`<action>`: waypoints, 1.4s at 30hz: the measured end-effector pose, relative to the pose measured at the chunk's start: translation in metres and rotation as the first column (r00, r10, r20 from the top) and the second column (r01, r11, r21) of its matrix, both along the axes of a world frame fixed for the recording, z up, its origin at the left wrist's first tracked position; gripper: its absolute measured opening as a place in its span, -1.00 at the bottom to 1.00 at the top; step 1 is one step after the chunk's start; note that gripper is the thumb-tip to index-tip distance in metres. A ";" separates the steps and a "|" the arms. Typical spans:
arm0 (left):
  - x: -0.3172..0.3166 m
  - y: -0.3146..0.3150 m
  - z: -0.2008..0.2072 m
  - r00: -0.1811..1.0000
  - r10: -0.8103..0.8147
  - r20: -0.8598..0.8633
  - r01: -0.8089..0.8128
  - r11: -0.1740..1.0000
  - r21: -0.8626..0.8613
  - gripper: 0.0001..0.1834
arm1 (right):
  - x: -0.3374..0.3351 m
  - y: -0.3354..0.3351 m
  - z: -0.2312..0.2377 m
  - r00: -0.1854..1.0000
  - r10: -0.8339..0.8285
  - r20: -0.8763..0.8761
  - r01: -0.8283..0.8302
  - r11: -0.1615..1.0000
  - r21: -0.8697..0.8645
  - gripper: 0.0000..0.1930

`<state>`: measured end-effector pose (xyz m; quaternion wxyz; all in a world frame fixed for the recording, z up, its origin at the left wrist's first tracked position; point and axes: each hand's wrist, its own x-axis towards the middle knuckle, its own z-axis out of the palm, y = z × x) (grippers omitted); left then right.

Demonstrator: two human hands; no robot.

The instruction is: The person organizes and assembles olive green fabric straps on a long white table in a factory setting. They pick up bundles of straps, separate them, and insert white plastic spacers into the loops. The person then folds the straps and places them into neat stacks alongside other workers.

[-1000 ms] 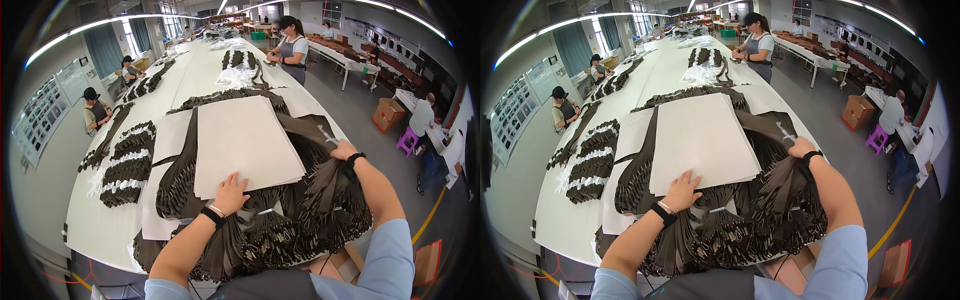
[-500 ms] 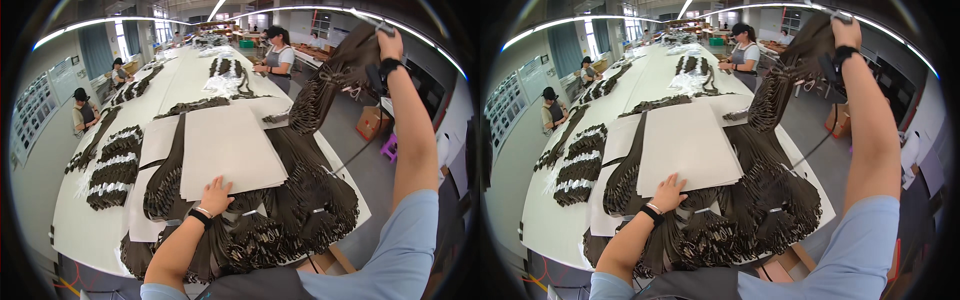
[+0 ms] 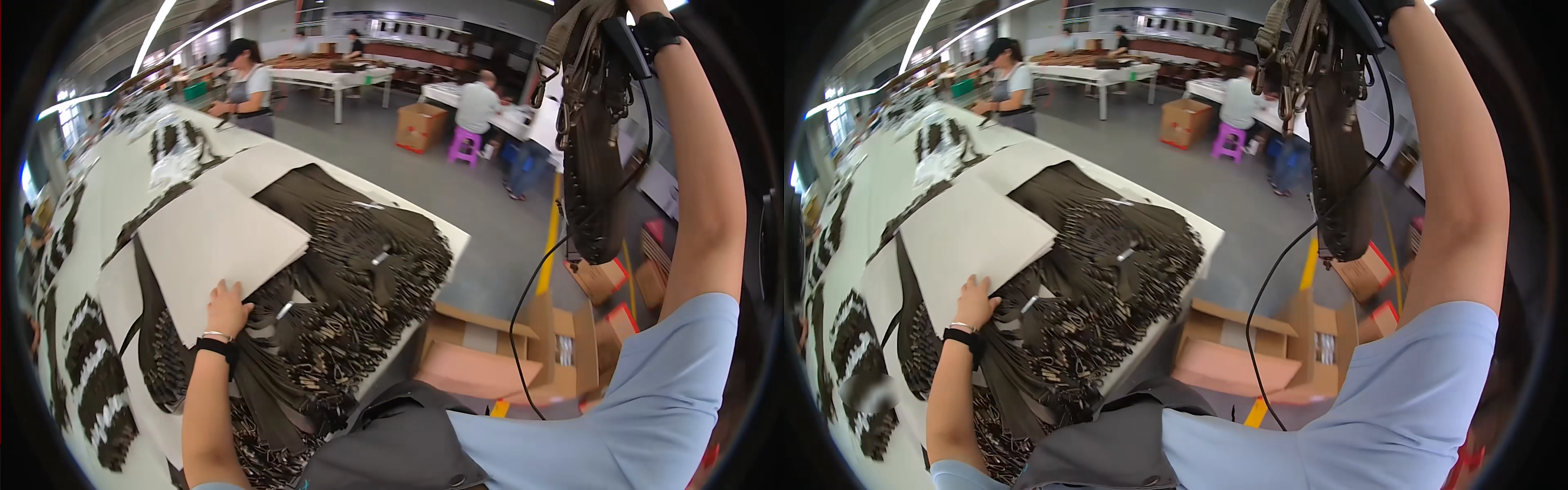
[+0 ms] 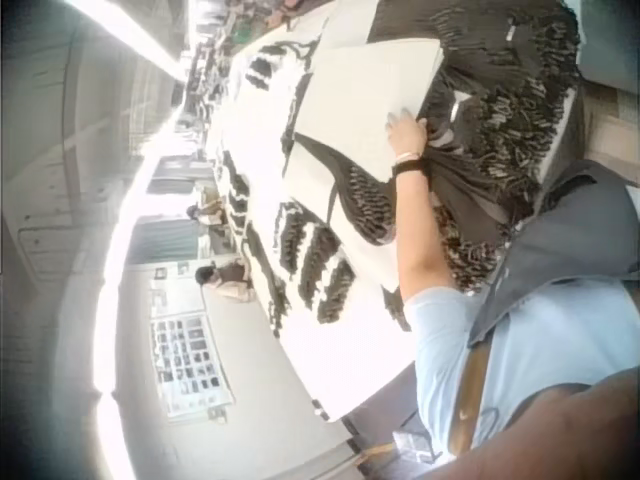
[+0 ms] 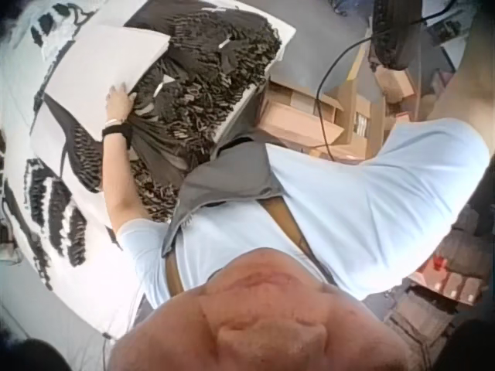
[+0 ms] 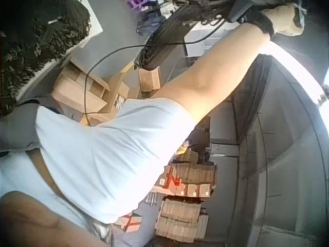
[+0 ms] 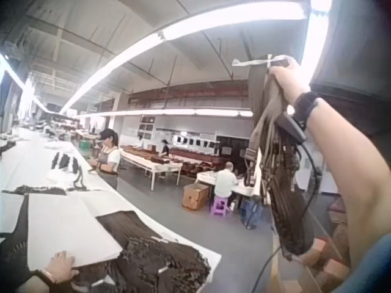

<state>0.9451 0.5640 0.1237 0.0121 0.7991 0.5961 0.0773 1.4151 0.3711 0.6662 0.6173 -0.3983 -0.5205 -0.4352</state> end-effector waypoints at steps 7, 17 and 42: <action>0.097 -0.109 0.057 0.654 -0.658 0.373 0.654 0.740 0.156 -0.50 | -0.038 -0.209 -0.063 0.975 -0.003 -0.223 -0.042 0.979 -0.198 -0.60; 0.126 -0.398 -0.101 0.755 0.289 0.588 0.653 -0.263 -0.710 0.11 | -0.081 -0.417 -0.153 0.986 -0.138 0.099 0.163 0.605 -0.779 -0.40; -0.251 -0.842 -0.229 -0.472 0.814 -0.339 0.867 0.360 -0.345 -0.31 | -0.521 -0.578 -0.242 0.257 0.858 0.445 -0.223 0.501 -0.837 -0.35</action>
